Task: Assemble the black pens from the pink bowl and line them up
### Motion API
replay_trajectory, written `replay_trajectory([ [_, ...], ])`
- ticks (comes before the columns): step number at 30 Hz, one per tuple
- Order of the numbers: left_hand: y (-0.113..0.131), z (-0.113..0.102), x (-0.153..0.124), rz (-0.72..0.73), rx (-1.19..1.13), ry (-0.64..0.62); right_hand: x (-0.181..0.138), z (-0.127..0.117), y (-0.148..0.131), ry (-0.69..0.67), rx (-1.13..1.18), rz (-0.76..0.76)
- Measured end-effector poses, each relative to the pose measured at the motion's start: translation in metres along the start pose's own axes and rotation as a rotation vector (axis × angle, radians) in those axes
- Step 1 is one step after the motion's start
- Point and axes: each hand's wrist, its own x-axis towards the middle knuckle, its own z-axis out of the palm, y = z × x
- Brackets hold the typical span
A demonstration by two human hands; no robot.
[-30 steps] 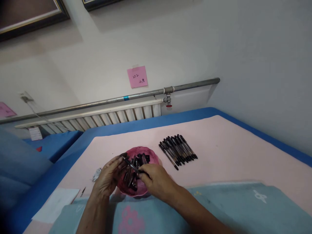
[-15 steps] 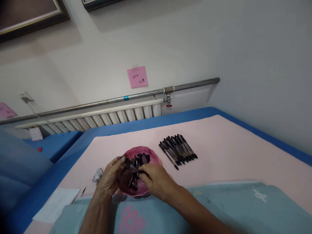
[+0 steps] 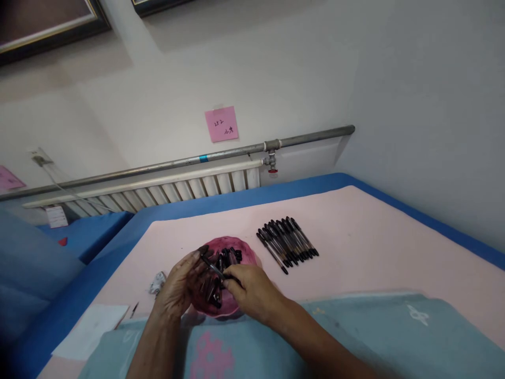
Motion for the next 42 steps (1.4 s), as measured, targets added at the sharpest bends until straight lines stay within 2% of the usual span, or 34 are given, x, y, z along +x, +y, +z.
replay_trajectory([
  [4,0.001,-0.001,0.001,0.029,0.014,0.032,-0.001,0.000,-0.001,0.002,-0.001,-0.003],
  [15,0.001,-0.002,0.000,0.032,0.036,0.008,-0.001,0.001,-0.003,-0.017,0.099,0.043],
  [23,0.002,-0.004,-0.001,0.067,0.053,-0.023,-0.002,-0.003,-0.006,-0.088,0.325,0.127],
  [26,-0.001,-0.003,0.000,0.168,0.360,-0.032,0.000,-0.009,-0.003,-0.019,0.279,0.109],
  [30,-0.007,-0.001,0.000,0.439,1.262,0.070,0.003,-0.016,0.005,0.075,0.211,0.082],
  [32,-0.010,0.000,-0.001,0.470,1.638,0.103,0.003,-0.018,0.007,0.083,0.199,0.076],
  [33,-0.012,0.001,-0.002,0.457,1.755,0.110,0.004,-0.017,0.007,0.082,0.191,0.071],
  [36,-0.017,0.003,-0.005,0.438,1.870,0.137,0.003,-0.016,0.006,0.086,0.150,0.067],
  [42,-0.025,0.005,-0.009,0.503,1.793,0.164,0.004,-0.014,0.005,0.088,0.127,0.082],
])
